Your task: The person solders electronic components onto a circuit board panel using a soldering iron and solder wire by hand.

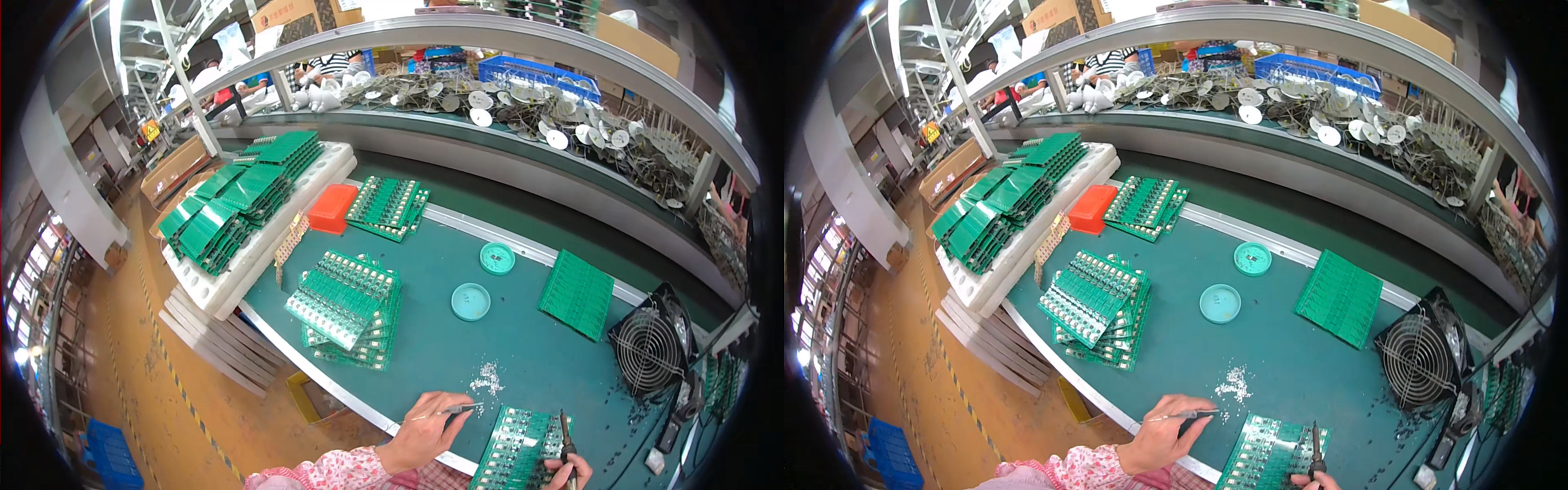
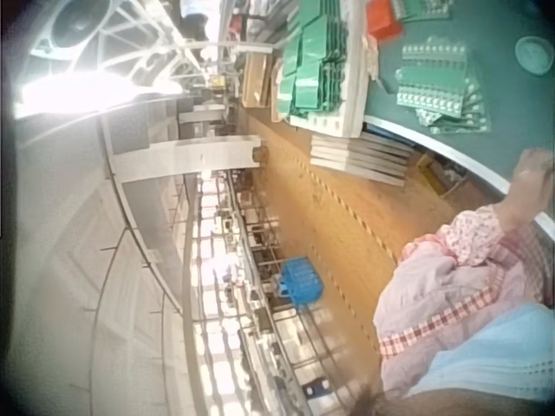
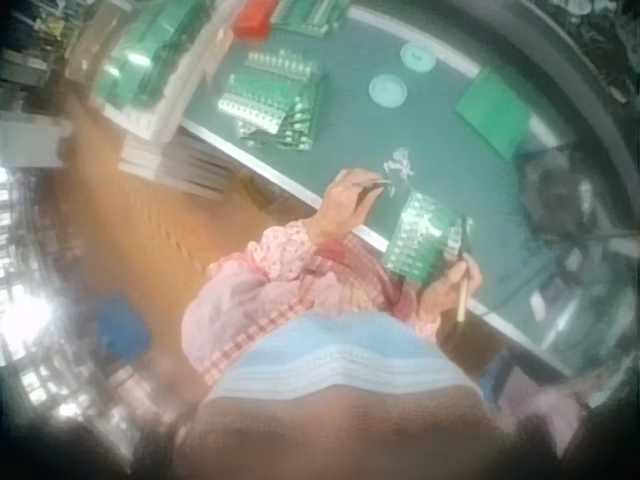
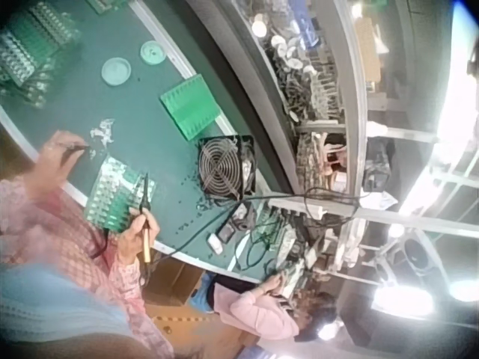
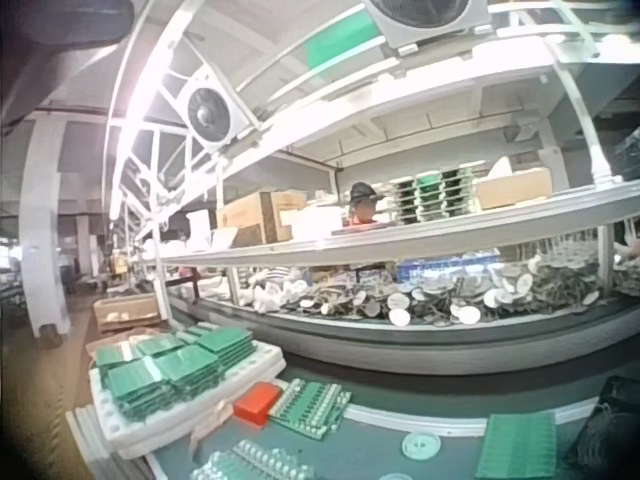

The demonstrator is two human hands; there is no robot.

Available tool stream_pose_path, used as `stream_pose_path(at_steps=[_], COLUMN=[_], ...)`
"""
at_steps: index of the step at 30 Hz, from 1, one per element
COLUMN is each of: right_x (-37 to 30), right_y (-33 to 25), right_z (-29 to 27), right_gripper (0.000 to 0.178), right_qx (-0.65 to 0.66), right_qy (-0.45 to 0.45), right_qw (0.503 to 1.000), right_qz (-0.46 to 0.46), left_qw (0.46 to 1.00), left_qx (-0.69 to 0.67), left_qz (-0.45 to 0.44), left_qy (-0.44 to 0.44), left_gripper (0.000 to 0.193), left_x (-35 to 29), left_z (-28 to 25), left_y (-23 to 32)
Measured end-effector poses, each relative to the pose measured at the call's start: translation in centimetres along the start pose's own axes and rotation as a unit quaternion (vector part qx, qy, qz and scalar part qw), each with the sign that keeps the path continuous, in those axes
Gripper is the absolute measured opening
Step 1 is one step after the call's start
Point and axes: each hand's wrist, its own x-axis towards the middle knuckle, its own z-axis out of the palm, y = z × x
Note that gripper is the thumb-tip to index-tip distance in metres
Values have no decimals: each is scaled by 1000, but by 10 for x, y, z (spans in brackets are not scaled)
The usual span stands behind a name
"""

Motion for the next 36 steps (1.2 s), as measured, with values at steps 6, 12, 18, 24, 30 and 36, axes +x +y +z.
stream_pose_path(at_steps=[6,12,18,24,30,36], right_x=[10,17,14,14,11,14], right_y=[-2,2,-4,-3,2,2], right_z=[-24,-22,-14,-13,-15,-15], right_gripper=[25,25,20,18,18,21], right_qx=[-159,-182,-215,-219,-191,-233], right_qy=[-129,-96,-65,-62,-60,-61], right_qw=[977,971,961,958,968,949], right_qz=[-54,-126,-158,-175,-152,-204], left_qw=[1000,999,996,996,997,993], left_qx=[-8,-28,-6,-15,-21,-50], left_qz=[-10,-26,-75,-85,-72,-72], left_qy=[-13,-26,-42,-29,-31,-73], left_gripper=[18,31,23,20,21,21], left_x=[-2,-2,-2,0,1,1], left_z=[4,7,4,3,3,0], left_y=[-5,-6,2,5,6,8])
